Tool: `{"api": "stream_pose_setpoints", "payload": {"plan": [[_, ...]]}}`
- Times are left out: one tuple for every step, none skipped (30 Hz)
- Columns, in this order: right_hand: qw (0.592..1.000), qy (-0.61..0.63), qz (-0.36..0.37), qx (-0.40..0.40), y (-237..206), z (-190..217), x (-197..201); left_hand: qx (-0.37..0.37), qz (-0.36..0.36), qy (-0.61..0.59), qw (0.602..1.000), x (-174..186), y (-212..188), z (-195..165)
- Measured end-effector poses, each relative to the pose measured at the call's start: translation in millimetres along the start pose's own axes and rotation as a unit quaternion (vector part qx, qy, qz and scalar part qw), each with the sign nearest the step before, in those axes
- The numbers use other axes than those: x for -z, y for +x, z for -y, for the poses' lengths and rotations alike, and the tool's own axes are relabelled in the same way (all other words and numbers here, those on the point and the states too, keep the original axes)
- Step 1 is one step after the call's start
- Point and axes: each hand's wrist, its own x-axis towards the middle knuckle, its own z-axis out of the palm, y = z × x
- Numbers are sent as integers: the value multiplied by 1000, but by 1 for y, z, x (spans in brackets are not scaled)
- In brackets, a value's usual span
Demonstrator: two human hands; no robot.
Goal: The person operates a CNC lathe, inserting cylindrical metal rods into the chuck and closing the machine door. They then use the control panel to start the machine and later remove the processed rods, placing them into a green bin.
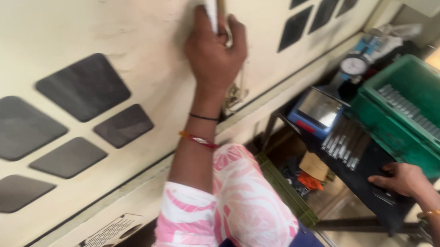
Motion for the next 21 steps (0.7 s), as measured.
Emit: {"api": "stream_pose_setpoints", "payload": {"plan": [[999, 11, -32, 13, 6, 8, -1, 5, -2, 2, 1000, -1, 0, -1], [997, 22, -64, 24, 9, 12, 0, 6, 3, -5, 1000, -2, 1, -1], [994, 32, -95, 34, 14, 17, 2, 8, 7, -12, 1000, -2, 1, -1], [993, 54, -102, 28, 21, 23, 6, 10, 11, -19, 1000, -3, 1, -1], [991, 76, -108, 21, 27, 28, 9, 11, 12, -19, 1000, -3, 1, -2], [988, 99, -114, 14, 32, 35, 10, 12, 13, -18, 1000, -3, 1, -2], [991, 101, -89, -12, 36, 41, 11, 11, 14, -19, 1000, -3, 2, -3], [992, 104, -64, -38, 40, 45, 14, 7, 11, -21, 1000, -4, 2, -4], [992, 105, -39, -64, 43, 49, 16, 3, 8, -23, 1000, -3, 2, -5], [990, 117, -38, -66, 45, 53, 16, -1, 5, -25, 1000, -3, 1, -7], [989, 128, -37, -68, 46, 56, 15, 0, 1, -29, 1000, -4, 1, -8], [987, 139, -37, -72, 47, 58, 13, 2, -4, -34, 999, -5, 1, -10], [986, 149, -35, -72, 48, 61, 12, 3, -10, -39, 999, -7, 2, -11], [984, 158, -33, -72, 49, 63, 9, -4, -5, -46, 999, -7, 3, -11], [983, 167, -30, -72, 49, 65, 7, -11, 0, -52, 999, -7, 4, -12], [971, 224, -36, -72, 48, 65, 4, -18, 4, -58, 998, -7, 4, -12], [956, 281, -42, -71, 48, 63, 0, -4, 11, -50, 999, -5, 4, -12], [937, 339, -47, -70, 51, 64, -1, 8, 18, -44, 999, -5, 4, -13], [949, 302, -42, -76, 54, 67, 0, 22, 28, -39, 999, -4, 4, -13], [961, 263, -35, -84, 57, 64, -1, 10, 20, -42, 999, -4, 4, -13], [970, 221, -28, -92, 56, 61, -1, 0, 12, -45, 999, -4, 3, -15]]}}
